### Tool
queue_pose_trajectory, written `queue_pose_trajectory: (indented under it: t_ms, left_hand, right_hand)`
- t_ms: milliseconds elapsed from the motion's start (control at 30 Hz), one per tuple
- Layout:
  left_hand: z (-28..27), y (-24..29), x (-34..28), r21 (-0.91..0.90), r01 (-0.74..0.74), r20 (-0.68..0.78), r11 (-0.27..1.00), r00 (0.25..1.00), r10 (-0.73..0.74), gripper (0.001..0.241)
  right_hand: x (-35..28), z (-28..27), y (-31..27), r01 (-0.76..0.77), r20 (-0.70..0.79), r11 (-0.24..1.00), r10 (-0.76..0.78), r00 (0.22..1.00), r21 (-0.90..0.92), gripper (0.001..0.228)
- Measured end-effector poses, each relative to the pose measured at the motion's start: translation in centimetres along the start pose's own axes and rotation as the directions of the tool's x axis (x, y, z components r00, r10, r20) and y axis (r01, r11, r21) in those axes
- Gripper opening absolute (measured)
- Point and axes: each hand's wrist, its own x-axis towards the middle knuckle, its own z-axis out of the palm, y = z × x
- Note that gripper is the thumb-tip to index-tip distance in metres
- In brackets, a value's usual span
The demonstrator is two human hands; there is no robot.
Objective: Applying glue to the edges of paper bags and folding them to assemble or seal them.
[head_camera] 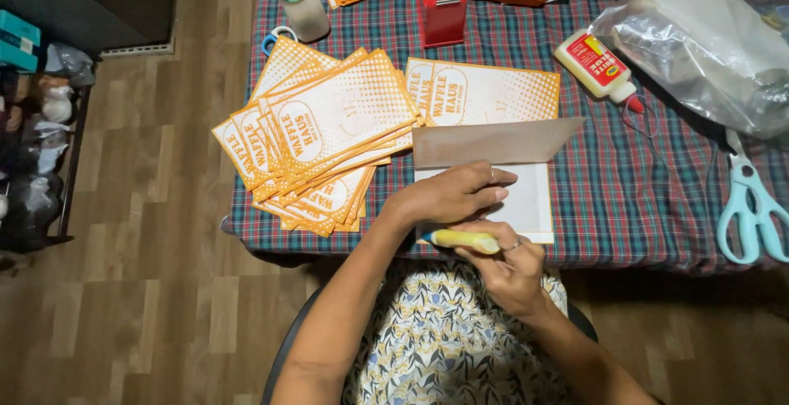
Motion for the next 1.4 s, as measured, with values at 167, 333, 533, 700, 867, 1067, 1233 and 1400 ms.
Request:
queue_pose_trajectory:
  t_ms: [167,333,533,700,867,1067,1233,1400]
  left_hand:
    - [1.0,-1.5,0.6,-0.1,-0.063,-0.085,0.993,0.995,0.054,0.04]
    - [3.9,4.0,-4.0,0.033,-0.158,-0.293,0.987,0.942,0.161,0.032]
    - [9.8,4.9,-7.8,0.236,-0.282,-0.403,0.93,0.842,0.358,0.019]
    - [10.7,2.9,-9.5,0.463,-0.226,-0.588,0.857,0.645,0.488,0.002]
    - [9.6,0.8,-10.9,0.573,0.017,-0.666,0.819,0.593,0.453,0.026]
    - [8.8,0.3,-11.2,0.575,0.015,-0.607,0.818,0.678,0.414,0.059]
    - [9.1,0.3,-11.0,0.549,0.029,-0.63,0.835,0.671,0.391,0.049]
    - [9.3,0.0,-11.1,0.537,0.025,-0.646,0.843,0.656,0.391,0.043]
  right_hand:
    - [-0.4,-1.3,0.2,-0.182,-0.084,0.966,0.2,0.976,0.185,0.027]
    - [0.6,-10.3,1.4,-0.336,-0.286,0.94,0.34,0.896,0.066,0.045]
    - [2.0,-14.9,2.1,-0.346,-0.164,0.683,0.319,0.934,-0.643,0.042]
    - [1.1,-14.7,3.0,0.083,0.038,0.53,-0.094,0.995,-0.844,0.042]
    - [-0.2,-12.3,2.3,0.352,0.324,0.823,-0.218,0.921,-0.445,0.026]
    - [-0.1,-11.9,1.6,0.339,0.427,0.86,-0.161,0.89,-0.381,0.037]
    - [-0.4,-11.9,2.2,0.31,0.423,0.877,-0.14,0.895,-0.366,0.038]
    - [0.1,-11.7,2.0,0.298,0.43,0.88,-0.122,0.895,-0.37,0.036]
